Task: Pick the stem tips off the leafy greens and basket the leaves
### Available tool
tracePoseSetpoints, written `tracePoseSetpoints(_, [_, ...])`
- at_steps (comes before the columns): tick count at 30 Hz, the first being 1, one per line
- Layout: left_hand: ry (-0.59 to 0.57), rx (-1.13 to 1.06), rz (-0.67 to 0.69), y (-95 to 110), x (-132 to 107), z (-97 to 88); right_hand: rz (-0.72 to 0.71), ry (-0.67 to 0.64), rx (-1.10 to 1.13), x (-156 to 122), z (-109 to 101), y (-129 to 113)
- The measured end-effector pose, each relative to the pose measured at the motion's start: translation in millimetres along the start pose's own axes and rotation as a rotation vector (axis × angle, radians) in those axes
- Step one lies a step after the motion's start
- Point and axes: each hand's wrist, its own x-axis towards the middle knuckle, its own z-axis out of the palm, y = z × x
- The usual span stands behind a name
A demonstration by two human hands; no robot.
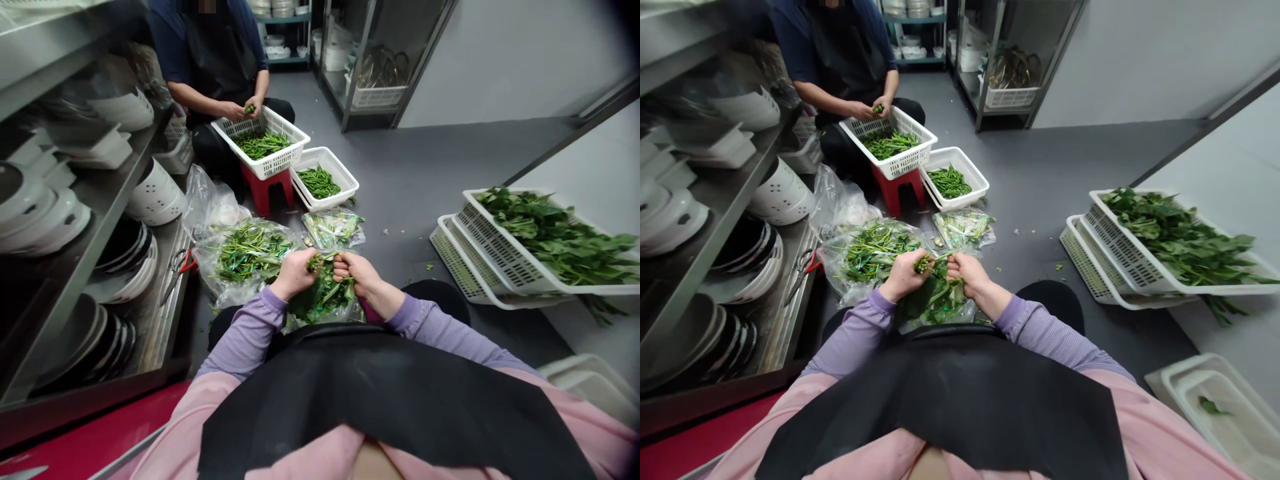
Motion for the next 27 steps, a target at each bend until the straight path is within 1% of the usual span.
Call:
tracePoseSetpoints(2, [0.039, 0.001, -0.004, -2, 1, -5.2, -0.066, -0.026, 0.012, -2, 0, -3])
tracePoseSetpoints(3, [0.056, -0.007, -0.012, -3, 1, -9.4, -0.106, -0.066, -0.049, -3, -1, -5])
tracePoseSetpoints(4, [0.068, -0.025, -0.024, -4, 1, -14.2, -0.147, -0.122, -0.17, -5, -4, -7])
tracePoseSetpoints(6, [0.05, -0.077, -0.039, -6, 0, -22.3, -0.234, -0.23, -0.522, -8, -10, -12])
tracePoseSetpoints(7, [0.02, -0.092, -0.033, -8, -1, -24.3, -0.282, -0.241, -0.711, -9, -13, -13])
tracePoseSetpoints(8, [-0.009, -0.084, -0.02, -8, -1, -24.5, -0.339, -0.209, -0.879, -9, -15, -14])
tracePoseSetpoints(9, [-0.03, -0.053, -0.004, -9, -2, -22.8, -0.401, -0.139, -1.008, -8, -17, -14])
tracePoseSetpoints(11, [-0.043, 0.049, 0.023, -10, -2, -15.4, -0.498, 0.038, -1.139, -3, -19, -10])
tracePoseSetpoints(12, [-0.041, 0.096, 0.031, -11, -2, -11.0, -0.521, 0.108, -1.135, 0, -18, -8])
tracePoseSetpoints(13, [-0.037, 0.129, 0.035, -11, -2, -7.1, -0.521, 0.145, -1.068, 3, -17, -5])
tracePoseSetpoints(14, [-0.033, 0.146, 0.036, -11, -2, -4.2, -0.503, 0.155, -0.96, 6, -15, -2])
tracePoseSetpoints(16, [-0.016, 0.138, 0.036, -11, -1, -3.0, -0.439, 0.128, -0.722, 10, -10, 2])
tracePoseSetpoints(17, [0.004, 0.124, 0.035, -11, -1, -4.5, -0.402, 0.098, -0.63, 11, -8, 3])
tracePoseSetpoints(18, [0.028, 0.109, 0.032, -11, -1, -7.0, -0.378, 0.069, -0.585, 11, -6, 3])
tracePoseSetpoints(20, [0.065, 0.082, 0.019, -11, -1, -13.0, -0.372, 0.018, -0.613, 11, -4, 2])
tracePoseSetpoints(22, [0.066, 0.074, 0.01, -11, -2, -17.5, -0.406, -0.025, -0.702, 14, -6, -3])
tracePoseSetpoints(23, [0.055, 0.077, 0.009, -12, -3, -18.7, -0.434, -0.016, -0.745, 16, -8, -7])
tracePoseSetpoints(25, [0.039, 0.08, 0.009, -14, -4, -20.1, -0.46, 0.076, -0.711, 23, -17, -21])
tracePoseSetpoints(27, [0.079, 0.056, -0.031, -20, -5, -23.1, -0.465, 0.212, -0.579, 29, -30, -38])
